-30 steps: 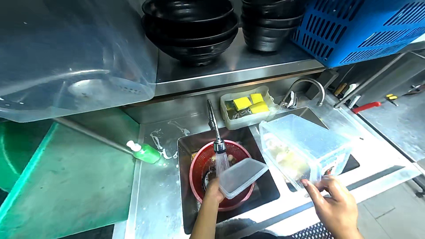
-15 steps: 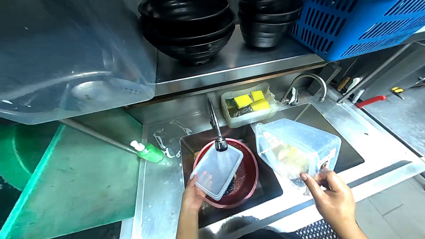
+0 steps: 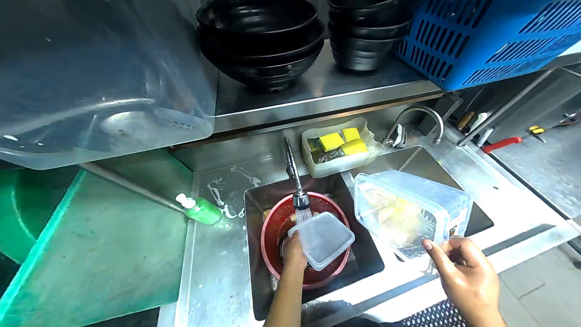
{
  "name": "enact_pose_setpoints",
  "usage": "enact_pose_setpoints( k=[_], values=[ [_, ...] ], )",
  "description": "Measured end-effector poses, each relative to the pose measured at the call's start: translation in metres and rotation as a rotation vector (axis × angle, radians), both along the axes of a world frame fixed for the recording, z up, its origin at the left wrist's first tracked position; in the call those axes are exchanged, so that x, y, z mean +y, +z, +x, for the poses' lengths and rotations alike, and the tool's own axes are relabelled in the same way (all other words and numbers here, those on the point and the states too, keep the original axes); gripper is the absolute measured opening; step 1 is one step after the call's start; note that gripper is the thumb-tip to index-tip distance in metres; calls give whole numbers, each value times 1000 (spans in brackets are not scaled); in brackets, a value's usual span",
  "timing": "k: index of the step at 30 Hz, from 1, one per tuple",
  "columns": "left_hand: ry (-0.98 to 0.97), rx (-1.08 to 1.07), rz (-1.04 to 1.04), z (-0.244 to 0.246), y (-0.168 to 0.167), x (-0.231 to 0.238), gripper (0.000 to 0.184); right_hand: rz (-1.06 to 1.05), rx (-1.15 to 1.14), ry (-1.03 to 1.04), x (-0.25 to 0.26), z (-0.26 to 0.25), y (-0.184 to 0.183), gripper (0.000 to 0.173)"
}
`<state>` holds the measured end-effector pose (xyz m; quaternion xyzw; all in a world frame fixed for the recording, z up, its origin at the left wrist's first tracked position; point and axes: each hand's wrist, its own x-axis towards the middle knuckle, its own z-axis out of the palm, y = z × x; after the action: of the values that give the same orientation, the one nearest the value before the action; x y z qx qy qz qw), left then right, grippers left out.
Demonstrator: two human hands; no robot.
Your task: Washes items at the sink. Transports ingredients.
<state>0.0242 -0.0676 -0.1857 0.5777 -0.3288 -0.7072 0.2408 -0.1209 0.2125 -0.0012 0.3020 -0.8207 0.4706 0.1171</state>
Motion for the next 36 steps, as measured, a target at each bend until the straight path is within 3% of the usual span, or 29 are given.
enact_pose_setpoints(
  k=[2, 6, 8, 12, 18, 23, 26, 29, 34, 36],
  values=[
    [-196, -149, -182, -11, 11, 4, 38, -2, 0, -11, 4, -1, 0, 30],
    [-772, -497, -666, -21, 23, 5, 36, 18, -19, -44, 10, -2, -3, 30],
    [-933, -719, -872, -18, 25, 7, 36, 29, -18, -58, 11, -2, -5, 31],
    [-853, -896, -1066, 0, 24, 0, 35, 20, -29, -45, 11, 2, -9, 30],
    [-1061, -822, -1187, 18, 27, -13, 35, 52, -43, -23, 5, 2, -17, 31],
    [-1006, -813, -1207, 28, 29, -13, 35, 34, -66, 15, 0, 1, -20, 29],
    [-821, -767, -1223, 26, 25, 1, 33, 54, -64, 29, -3, -1, -20, 31],
    [-861, -722, -1394, 24, 15, 14, 37, 57, -73, 26, -3, -1, -22, 30],
    [-800, -684, -1472, 22, 17, 8, 37, 62, -73, 55, 0, 0, -27, 31],
    [-689, -651, -1414, 23, 24, 3, 34, 72, -105, 69, -1, 3, -33, 32]
  ],
)
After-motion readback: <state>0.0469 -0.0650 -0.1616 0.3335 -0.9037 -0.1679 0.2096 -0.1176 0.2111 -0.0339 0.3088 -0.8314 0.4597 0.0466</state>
